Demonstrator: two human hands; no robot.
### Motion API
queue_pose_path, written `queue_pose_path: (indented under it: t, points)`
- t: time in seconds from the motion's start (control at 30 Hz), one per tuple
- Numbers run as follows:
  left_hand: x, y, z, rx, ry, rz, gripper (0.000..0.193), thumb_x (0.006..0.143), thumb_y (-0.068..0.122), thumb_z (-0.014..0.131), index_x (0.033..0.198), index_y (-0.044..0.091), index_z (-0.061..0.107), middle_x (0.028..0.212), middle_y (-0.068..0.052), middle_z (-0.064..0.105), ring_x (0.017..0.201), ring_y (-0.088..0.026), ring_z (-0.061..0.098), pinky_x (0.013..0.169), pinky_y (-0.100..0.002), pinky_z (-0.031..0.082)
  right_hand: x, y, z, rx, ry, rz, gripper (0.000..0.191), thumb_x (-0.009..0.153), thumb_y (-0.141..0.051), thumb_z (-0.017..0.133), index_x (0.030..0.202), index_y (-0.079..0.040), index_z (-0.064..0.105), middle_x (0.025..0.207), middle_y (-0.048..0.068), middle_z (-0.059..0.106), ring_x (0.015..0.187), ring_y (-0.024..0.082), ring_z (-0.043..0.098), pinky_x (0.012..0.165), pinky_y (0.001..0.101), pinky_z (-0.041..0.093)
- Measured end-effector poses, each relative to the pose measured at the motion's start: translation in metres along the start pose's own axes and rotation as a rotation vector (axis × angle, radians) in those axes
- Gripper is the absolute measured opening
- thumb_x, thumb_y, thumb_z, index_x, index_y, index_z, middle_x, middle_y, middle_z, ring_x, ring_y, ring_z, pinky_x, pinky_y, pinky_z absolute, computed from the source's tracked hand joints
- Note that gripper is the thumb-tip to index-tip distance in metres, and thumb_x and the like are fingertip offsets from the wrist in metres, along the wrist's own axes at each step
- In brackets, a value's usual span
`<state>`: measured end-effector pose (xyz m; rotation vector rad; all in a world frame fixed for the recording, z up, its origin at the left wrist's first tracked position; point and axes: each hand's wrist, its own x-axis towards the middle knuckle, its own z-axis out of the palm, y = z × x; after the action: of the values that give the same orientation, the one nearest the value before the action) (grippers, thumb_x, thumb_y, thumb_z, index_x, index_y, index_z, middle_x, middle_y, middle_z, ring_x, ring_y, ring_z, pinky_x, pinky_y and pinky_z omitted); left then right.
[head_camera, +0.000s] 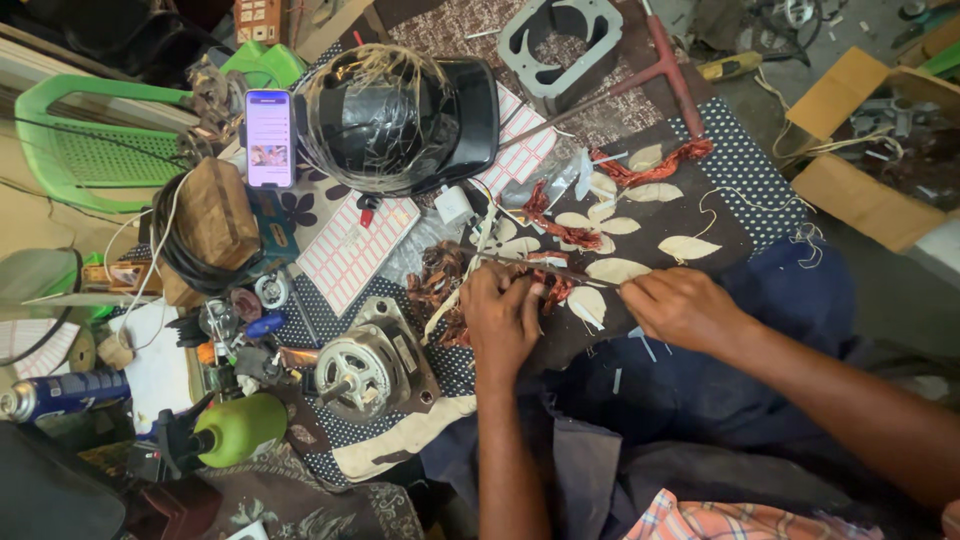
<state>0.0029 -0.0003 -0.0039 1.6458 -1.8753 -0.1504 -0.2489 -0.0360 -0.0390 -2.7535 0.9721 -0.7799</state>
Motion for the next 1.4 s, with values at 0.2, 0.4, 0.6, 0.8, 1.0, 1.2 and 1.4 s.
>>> queue_pose_path:
  t: [0.2, 0.4, 0.6, 0.8, 1.0, 1.2, 1.4]
  points:
    - [0.001, 0.003, -0.003, -0.019, 0.012, 0.007, 0.014, 0.087, 0.017, 0.076, 0.095, 0.006, 0.075, 0.094, -0.011, 0.055, 0.095, -0.031, 0.054, 0.087, -0.044, 0.041, 0.033, -0.007, 0.007, -0.031, 0.015, -0.092, 0.015, 0.073, -0.010, 0.071, 0.086, -0.008, 0.062, 0.071, 0.004, 0.059, 0.066, 0.022, 0.066, 0.058, 0.0371, 0.052]
    - [0.001, 0.003, -0.003, 0.007, 0.000, 0.001, 0.014, 0.085, 0.018, 0.077, 0.092, 0.006, 0.075, 0.094, -0.012, 0.054, 0.094, -0.031, 0.054, 0.086, -0.044, 0.040, 0.058, -0.007, 0.008, -0.078, 0.014, -0.130, 0.017, 0.074, -0.012, 0.069, 0.089, -0.006, 0.063, 0.069, 0.004, 0.057, 0.063, 0.021, 0.066, 0.058, 0.0354, 0.053]
    - [0.001, 0.003, -0.002, -0.005, 0.006, -0.020, 0.013, 0.086, 0.018, 0.077, 0.091, 0.006, 0.074, 0.096, -0.011, 0.056, 0.096, -0.030, 0.054, 0.088, -0.044, 0.041, 0.052, -0.006, 0.013, -0.005, -0.020, -0.085, 0.014, 0.078, -0.011, 0.070, 0.086, -0.007, 0.060, 0.070, 0.005, 0.060, 0.065, 0.023, 0.066, 0.060, 0.0375, 0.053]
    - [0.003, 0.001, -0.003, -0.013, 0.007, -0.011, 0.014, 0.085, 0.018, 0.077, 0.092, 0.006, 0.074, 0.096, -0.012, 0.055, 0.096, -0.031, 0.054, 0.088, -0.044, 0.041, 0.017, 0.003, 0.006, -0.010, -0.034, -0.042, 0.015, 0.076, -0.010, 0.072, 0.084, -0.008, 0.060, 0.070, 0.005, 0.061, 0.066, 0.024, 0.066, 0.060, 0.0390, 0.052]
    - [0.002, 0.001, -0.002, -0.002, 0.005, 0.000, 0.016, 0.085, 0.018, 0.077, 0.095, 0.006, 0.075, 0.095, -0.012, 0.054, 0.096, -0.032, 0.054, 0.088, -0.045, 0.041, 0.015, 0.007, 0.009, -0.043, 0.012, -0.122, 0.011, 0.080, -0.008, 0.072, 0.086, -0.008, 0.062, 0.073, 0.004, 0.062, 0.064, 0.020, 0.065, 0.058, 0.0366, 0.051]
    - [0.001, 0.000, -0.003, 0.006, -0.006, -0.021, 0.015, 0.085, 0.017, 0.077, 0.095, 0.006, 0.074, 0.096, -0.013, 0.056, 0.096, -0.033, 0.054, 0.087, -0.045, 0.041, 0.047, -0.003, 0.021, -0.079, -0.049, -0.093, 0.015, 0.078, -0.013, 0.070, 0.091, -0.007, 0.065, 0.071, 0.003, 0.060, 0.067, 0.021, 0.067, 0.060, 0.0354, 0.053]
    - [-0.002, -0.002, 0.000, -0.011, -0.010, -0.013, 0.015, 0.085, 0.016, 0.078, 0.094, 0.006, 0.074, 0.096, -0.012, 0.055, 0.096, -0.032, 0.054, 0.089, -0.045, 0.042, 0.040, -0.002, 0.017, -0.052, -0.079, -0.090, 0.022, 0.069, -0.012, 0.070, 0.090, -0.007, 0.064, 0.074, 0.004, 0.062, 0.068, 0.022, 0.067, 0.062, 0.0361, 0.054]
